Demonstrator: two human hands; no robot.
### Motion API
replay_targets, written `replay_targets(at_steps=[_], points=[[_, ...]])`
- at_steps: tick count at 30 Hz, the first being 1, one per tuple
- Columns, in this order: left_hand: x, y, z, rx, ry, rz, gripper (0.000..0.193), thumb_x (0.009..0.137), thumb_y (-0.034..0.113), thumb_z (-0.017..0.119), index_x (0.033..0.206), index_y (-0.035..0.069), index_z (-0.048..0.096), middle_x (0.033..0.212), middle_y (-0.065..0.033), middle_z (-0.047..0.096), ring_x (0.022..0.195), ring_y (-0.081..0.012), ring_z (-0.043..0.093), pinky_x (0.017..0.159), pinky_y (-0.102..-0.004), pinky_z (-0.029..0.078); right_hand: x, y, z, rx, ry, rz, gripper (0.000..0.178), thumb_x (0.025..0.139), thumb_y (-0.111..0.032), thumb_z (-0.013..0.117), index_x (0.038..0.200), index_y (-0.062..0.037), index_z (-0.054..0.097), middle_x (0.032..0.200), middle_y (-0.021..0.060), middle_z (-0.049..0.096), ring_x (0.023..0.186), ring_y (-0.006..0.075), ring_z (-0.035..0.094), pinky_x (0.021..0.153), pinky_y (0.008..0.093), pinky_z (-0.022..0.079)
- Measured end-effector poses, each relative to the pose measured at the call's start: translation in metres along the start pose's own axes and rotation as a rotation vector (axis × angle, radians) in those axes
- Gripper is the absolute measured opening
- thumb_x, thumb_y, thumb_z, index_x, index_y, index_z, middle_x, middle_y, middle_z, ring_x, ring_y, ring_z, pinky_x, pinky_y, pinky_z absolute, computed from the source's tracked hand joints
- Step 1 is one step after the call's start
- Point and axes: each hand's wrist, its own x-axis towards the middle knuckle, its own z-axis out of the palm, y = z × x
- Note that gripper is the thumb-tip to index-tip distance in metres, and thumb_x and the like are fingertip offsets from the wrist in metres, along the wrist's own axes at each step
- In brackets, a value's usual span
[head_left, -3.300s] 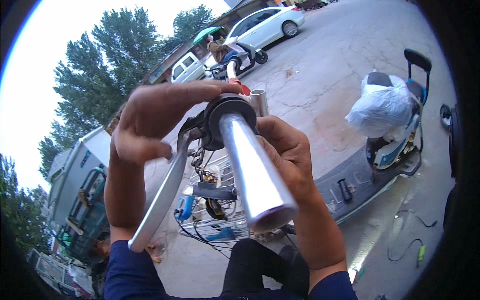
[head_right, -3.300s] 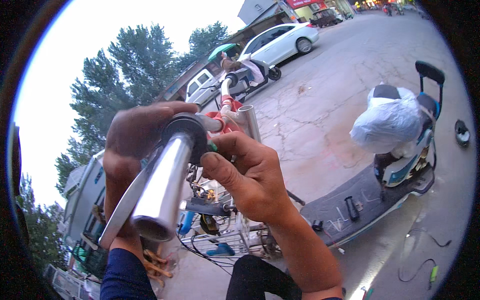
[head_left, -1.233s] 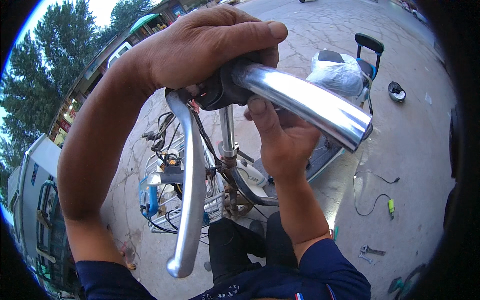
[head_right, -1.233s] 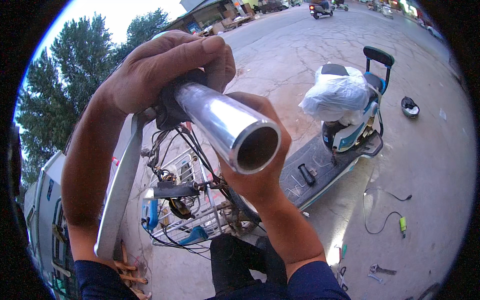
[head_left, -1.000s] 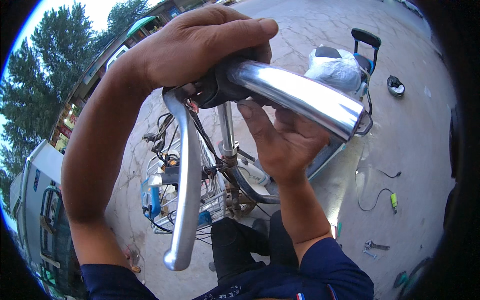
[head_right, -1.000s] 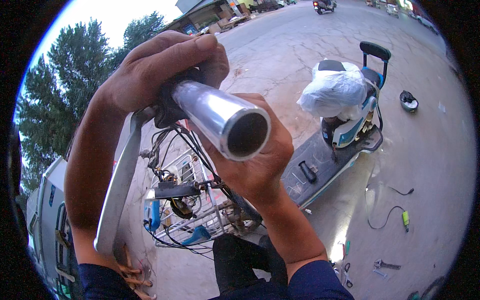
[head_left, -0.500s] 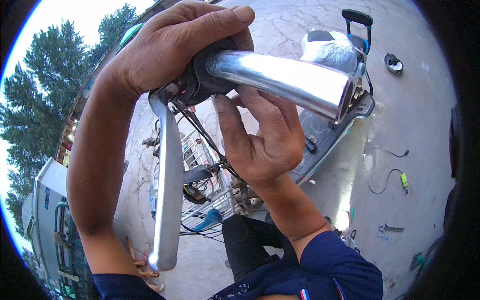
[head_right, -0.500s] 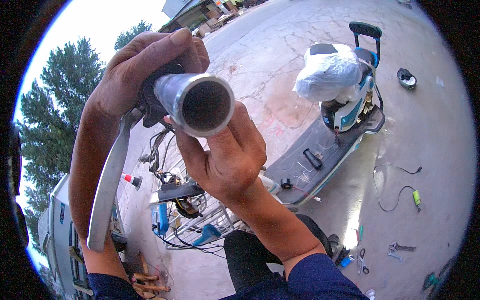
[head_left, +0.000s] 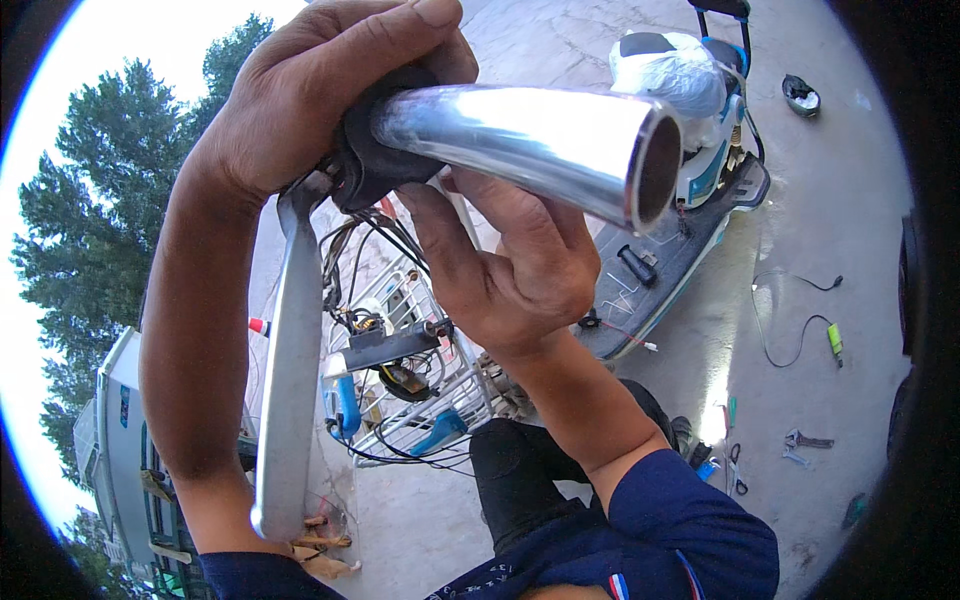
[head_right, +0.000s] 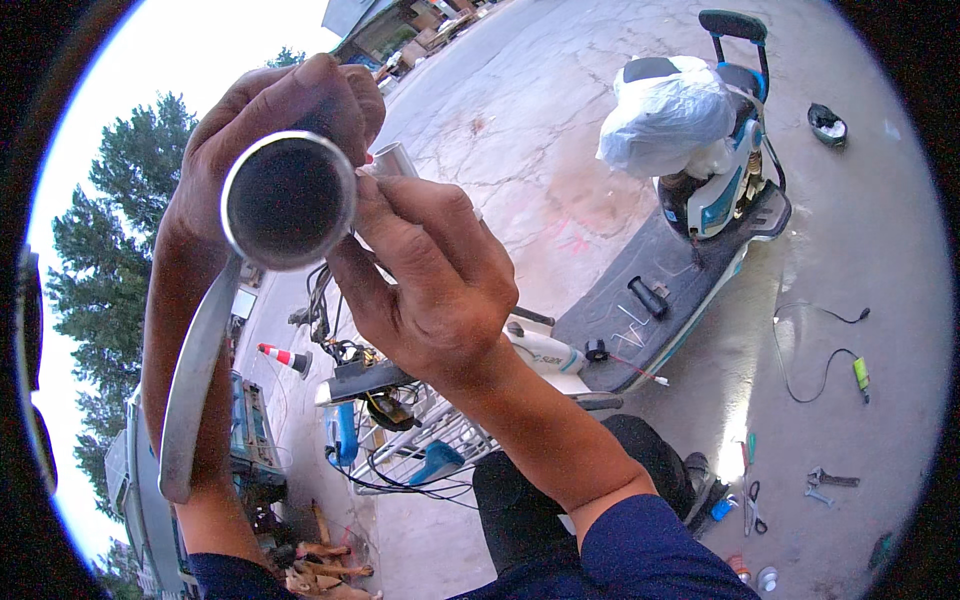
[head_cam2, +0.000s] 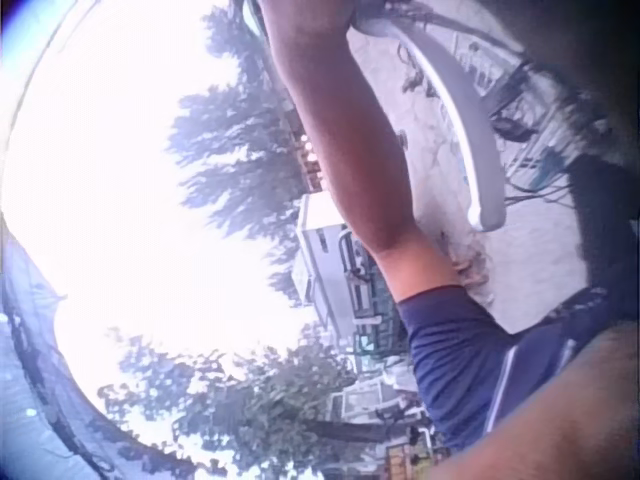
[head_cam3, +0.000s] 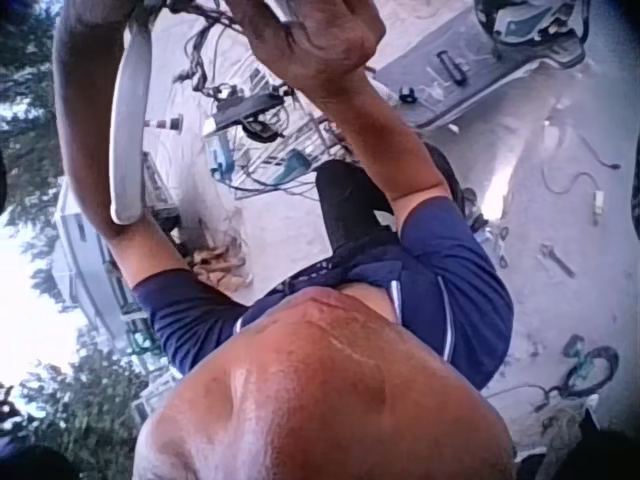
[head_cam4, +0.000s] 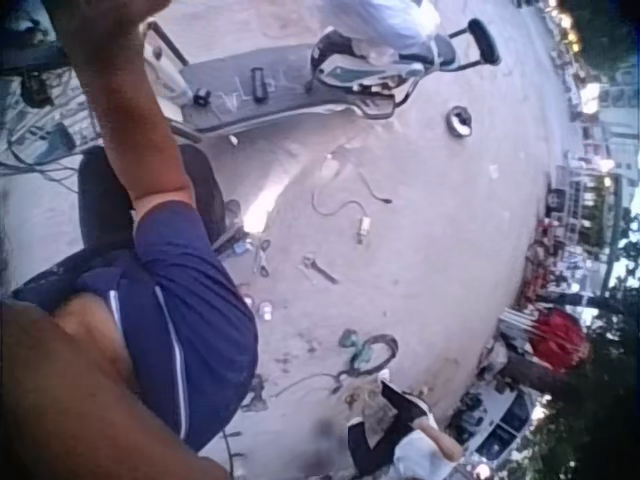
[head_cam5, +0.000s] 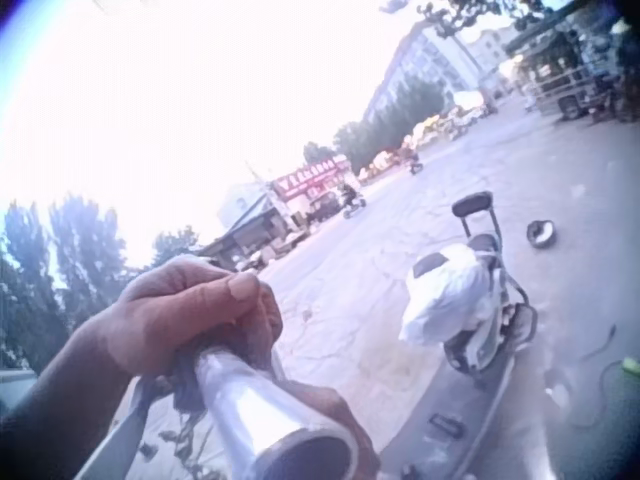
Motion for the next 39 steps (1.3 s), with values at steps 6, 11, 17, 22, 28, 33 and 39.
replay_targets(at_steps=[6,11,17,22,28,33,39], points=[[-0.008,0.009,0.0,-0.123,-0.035,-0.141,0.058,0.086,0.018,0.07,0.14,0.01,0.048,0.107,-0.0132,0.06,0.1,-0.0261,0.062,0.089,-0.0364,0.051,-0.004,-0.002,-0.001,0.126,0.007,0.104,0.042,0.076,-0.002,0.079,0.116,0.0001,0.066,0.1,0.0156,0.066,0.085,0.0245,0.067,0.068,0.0317,0.056],[0.008,0.017,0.011,-0.512,0.052,-0.343,0.035,0.105,0.029,0.037,0.096,0.003,0.06,0.079,-0.0105,0.055,0.072,-0.0195,0.051,0.063,-0.0306,0.043,-0.002,-0.006,-0.01,0.514,0.011,0.508,0.028,0.085,-0.005,0.074,0.109,0.0032,0.065,0.095,0.015,0.069,0.082,0.0178,0.069,0.072,0.0289,0.056],[0.017,0.013,0.004,-0.745,0.064,-0.565,0.048,0.103,0.026,0.036,0.072,0.001,0.063,0.069,-0.0132,0.056,0.066,-0.0204,0.05,0.061,-0.0299,0.041,0.002,0.002,-0.009,1.098,-0.158,1.049,0.031,0.091,-0.023,0.071,0.103,0.0056,0.066,0.085,0.009,0.069,0.075,0.0096,0.064,0.065,0.022,0.052],[0.012,0.014,0.011,-0.727,0.142,-0.582,0.049,0.102,0.026,0.036,0.072,0.001,0.065,0.064,-0.0111,0.059,0.062,-0.0211,0.047,0.059,-0.0325,0.041,0.006,0.009,-0.008,1.301,-0.225,1.046,0.031,0.092,-0.024,0.07,0.104,0.0048,0.065,0.083,0.0072,0.068,0.072,0.0084,0.062,0.063,0.022,0.051],[0.01,0.002,-0.002,-0.678,-0.068,-0.483,0.047,0.101,0.04,0.038,0.083,0.006,0.065,0.075,-0.0092,0.056,0.067,-0.0181,0.047,0.059,-0.0284,0.043,0.004,0.008,-0.005,1.205,-0.229,0.932,0.029,0.095,-0.018,0.065,0.109,0.0065,0.059,0.094,0.0123,0.065,0.079,0.0125,0.063,0.07,0.0266,0.054],[0.011,0.01,-0.012,-0.696,-0.183,-0.551,0.051,0.099,0.056,0.04,0.097,0.011,0.063,0.089,-0.0067,0.048,0.081,-0.0167,0.046,0.063,-0.0267,0.045,0.001,0.008,-0.005,1.222,-0.232,0.919,0.028,0.092,-0.013,0.068,0.109,0.0079,0.06,0.096,0.0153,0.068,0.089,0.0165,0.068,0.081,0.0302,0.055],[-0.001,0.026,-0.022,-0.593,-0.088,-0.59,0.041,0.102,0.046,0.042,0.116,0.011,0.06,0.101,-0.009,0.048,0.093,-0.0203,0.046,0.078,-0.0362,0.048,-0.003,0.002,0.005,1.165,-0.101,0.888,0.02,0.088,-0.013,0.071,0.096,0.0039,0.063,0.082,0.014,0.067,0.072,0.0172,0.067,0.063,0.0295,0.053]])
